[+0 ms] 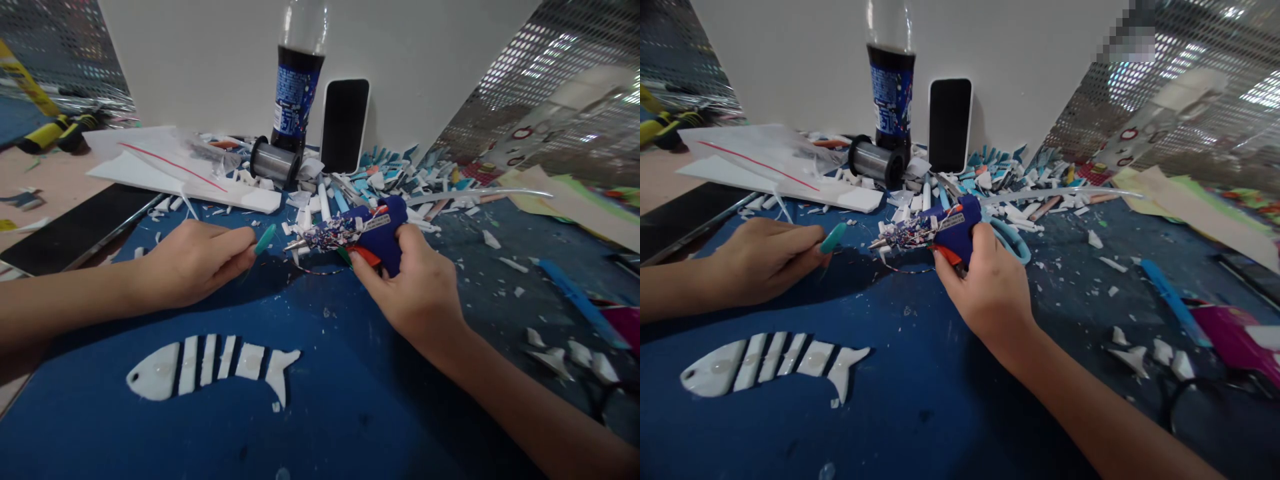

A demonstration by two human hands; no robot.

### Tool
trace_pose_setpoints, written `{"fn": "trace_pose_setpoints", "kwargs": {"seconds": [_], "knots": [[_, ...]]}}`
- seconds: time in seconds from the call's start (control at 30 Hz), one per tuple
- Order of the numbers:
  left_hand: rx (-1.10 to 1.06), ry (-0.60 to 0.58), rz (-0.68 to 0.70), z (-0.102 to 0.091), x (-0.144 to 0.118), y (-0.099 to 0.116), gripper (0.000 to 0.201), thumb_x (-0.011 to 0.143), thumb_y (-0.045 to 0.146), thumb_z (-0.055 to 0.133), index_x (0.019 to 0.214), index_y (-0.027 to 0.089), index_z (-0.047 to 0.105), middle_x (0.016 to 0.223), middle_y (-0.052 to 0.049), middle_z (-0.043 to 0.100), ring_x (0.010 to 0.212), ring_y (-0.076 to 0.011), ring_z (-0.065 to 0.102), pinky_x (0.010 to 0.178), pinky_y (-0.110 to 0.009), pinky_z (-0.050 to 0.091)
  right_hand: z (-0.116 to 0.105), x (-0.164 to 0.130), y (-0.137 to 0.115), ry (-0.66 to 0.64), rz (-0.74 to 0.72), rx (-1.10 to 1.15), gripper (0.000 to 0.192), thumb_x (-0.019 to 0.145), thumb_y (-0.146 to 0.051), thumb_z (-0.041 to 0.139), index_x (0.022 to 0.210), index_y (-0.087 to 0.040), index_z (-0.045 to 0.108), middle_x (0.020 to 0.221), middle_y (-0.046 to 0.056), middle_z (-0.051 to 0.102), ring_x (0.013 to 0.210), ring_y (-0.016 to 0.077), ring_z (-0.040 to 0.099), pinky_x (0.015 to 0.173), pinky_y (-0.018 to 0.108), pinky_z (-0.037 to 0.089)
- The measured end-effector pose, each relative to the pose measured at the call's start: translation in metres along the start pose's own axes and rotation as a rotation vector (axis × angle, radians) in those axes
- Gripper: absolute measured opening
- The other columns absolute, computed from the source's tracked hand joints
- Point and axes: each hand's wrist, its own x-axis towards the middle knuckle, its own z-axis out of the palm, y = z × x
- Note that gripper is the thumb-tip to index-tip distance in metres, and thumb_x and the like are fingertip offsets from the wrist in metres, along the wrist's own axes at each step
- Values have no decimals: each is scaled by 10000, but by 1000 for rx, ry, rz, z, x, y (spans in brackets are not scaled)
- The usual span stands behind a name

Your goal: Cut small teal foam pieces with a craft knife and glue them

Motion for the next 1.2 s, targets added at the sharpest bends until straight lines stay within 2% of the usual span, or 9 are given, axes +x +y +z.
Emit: {"fn": "trace_pose_setpoints", "kwargs": {"seconds": [0.4, 0.67, 0.97, 1.2], "knots": [[-75, 15, -10, -1, 2, 1, 296, 916, 169, 366, 626, 178, 423, 454, 57, 406, 400, -65, 361, 423, -199, 247, 1, 0, 0, 11, 5, 3, 296, 727, -410, 586, 723, -223, 356, 513, -23, 457, 395, 139, 440, 380, 243, 275], [-164, -7, -8, -6, 5, 3, 173, 874, 88, 379, 727, 176, 409, 566, 33, 450, 494, -81, 395, 472, -194, 302, 0, 0, 0, 24, 5, -25, 298, 718, -407, 607, 737, -221, 374, 535, -12, 482, 411, 143, 442, 388, 248, 287], [-145, 92, 12, -2, 4, 1, 143, 867, 79, 407, 815, 152, 518, 670, -16, 556, 598, -96, 478, 536, -206, 388, 2, -1, 2, 62, -1, -52, 329, 733, -442, 586, 718, -224, 340, 519, -22, 458, 406, 130, 434, 384, 237, 287], [-120, 86, 10, -5, 5, 1, 159, 854, 62, 462, 850, 145, 598, 731, -43, 636, 687, -114, 534, 617, -242, 458, 0, -1, 2, 66, 26, -62, 368, 690, -419, 629, 708, -234, 311, 515, -22, 447, 409, 140, 430, 385, 245, 282]]}}
